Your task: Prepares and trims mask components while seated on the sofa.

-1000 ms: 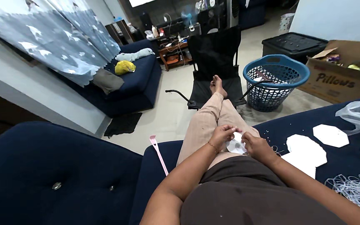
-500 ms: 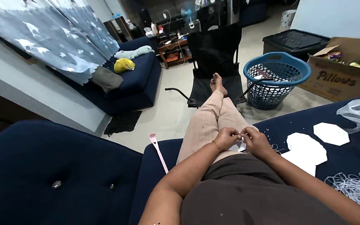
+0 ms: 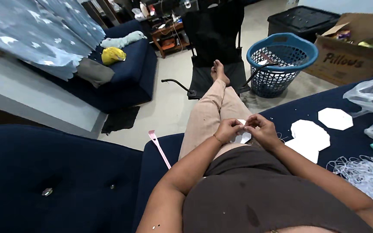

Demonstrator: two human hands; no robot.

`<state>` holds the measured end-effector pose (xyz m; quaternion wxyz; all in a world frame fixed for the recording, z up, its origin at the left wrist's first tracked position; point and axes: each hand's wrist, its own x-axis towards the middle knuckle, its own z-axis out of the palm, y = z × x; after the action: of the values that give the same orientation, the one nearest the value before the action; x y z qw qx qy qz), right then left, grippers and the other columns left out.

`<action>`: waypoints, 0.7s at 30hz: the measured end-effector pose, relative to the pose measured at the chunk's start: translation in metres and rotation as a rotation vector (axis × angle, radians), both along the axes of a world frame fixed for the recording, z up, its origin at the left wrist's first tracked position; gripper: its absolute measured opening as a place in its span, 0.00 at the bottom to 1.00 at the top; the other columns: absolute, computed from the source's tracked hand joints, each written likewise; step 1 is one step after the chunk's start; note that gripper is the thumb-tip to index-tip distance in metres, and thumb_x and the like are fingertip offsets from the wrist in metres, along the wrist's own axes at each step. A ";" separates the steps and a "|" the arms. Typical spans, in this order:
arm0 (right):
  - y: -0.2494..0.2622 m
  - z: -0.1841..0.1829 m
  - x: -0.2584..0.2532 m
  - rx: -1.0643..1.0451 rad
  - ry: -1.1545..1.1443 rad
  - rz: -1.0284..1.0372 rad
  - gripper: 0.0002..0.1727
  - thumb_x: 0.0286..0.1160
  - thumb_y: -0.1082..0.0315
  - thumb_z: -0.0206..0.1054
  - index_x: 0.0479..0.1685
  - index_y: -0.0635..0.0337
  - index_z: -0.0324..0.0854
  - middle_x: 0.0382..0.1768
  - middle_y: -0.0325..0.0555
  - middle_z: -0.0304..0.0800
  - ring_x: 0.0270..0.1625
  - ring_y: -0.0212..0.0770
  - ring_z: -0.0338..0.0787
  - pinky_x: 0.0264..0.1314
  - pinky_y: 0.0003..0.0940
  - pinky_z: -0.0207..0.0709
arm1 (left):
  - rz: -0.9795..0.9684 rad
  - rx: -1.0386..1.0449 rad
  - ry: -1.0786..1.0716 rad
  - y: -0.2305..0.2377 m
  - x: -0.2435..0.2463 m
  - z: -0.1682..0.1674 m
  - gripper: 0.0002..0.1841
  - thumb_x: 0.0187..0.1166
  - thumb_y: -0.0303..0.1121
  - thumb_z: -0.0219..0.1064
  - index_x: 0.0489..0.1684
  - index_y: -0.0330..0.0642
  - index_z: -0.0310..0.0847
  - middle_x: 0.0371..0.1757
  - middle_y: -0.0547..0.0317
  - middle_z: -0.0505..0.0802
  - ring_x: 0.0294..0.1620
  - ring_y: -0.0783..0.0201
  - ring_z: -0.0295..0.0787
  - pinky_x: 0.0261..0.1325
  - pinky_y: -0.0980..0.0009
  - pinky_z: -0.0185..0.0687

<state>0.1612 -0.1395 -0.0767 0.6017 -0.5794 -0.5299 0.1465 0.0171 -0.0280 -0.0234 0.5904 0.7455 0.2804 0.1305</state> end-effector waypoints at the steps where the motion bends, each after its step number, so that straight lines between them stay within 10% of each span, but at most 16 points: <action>1: 0.001 -0.001 -0.001 0.015 -0.010 -0.013 0.12 0.66 0.74 0.72 0.47 0.66 0.82 0.37 0.43 0.92 0.38 0.30 0.89 0.46 0.28 0.84 | 0.023 -0.013 0.000 -0.001 0.001 0.000 0.08 0.82 0.26 0.66 0.45 0.27 0.84 0.33 0.59 0.89 0.29 0.76 0.82 0.39 0.78 0.82; 7: 0.001 -0.005 -0.004 0.084 -0.200 -0.075 0.09 0.72 0.72 0.68 0.45 0.70 0.85 0.38 0.52 0.91 0.38 0.38 0.90 0.46 0.32 0.85 | 0.054 0.058 0.029 0.001 0.002 -0.001 0.09 0.83 0.26 0.66 0.48 0.26 0.84 0.53 0.48 0.88 0.37 0.72 0.83 0.44 0.76 0.83; 21: 0.005 -0.007 -0.005 0.035 -0.428 -0.128 0.11 0.70 0.75 0.62 0.38 0.66 0.92 0.39 0.55 0.93 0.44 0.51 0.93 0.51 0.44 0.86 | -0.045 0.619 0.166 -0.007 0.002 0.002 0.11 0.84 0.28 0.63 0.48 0.27 0.88 0.58 0.40 0.89 0.52 0.55 0.89 0.63 0.64 0.83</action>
<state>0.1562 -0.1346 -0.0832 0.4935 -0.6194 -0.6100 -0.0275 0.0192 -0.0353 -0.0213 0.3132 0.9038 0.2582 0.1354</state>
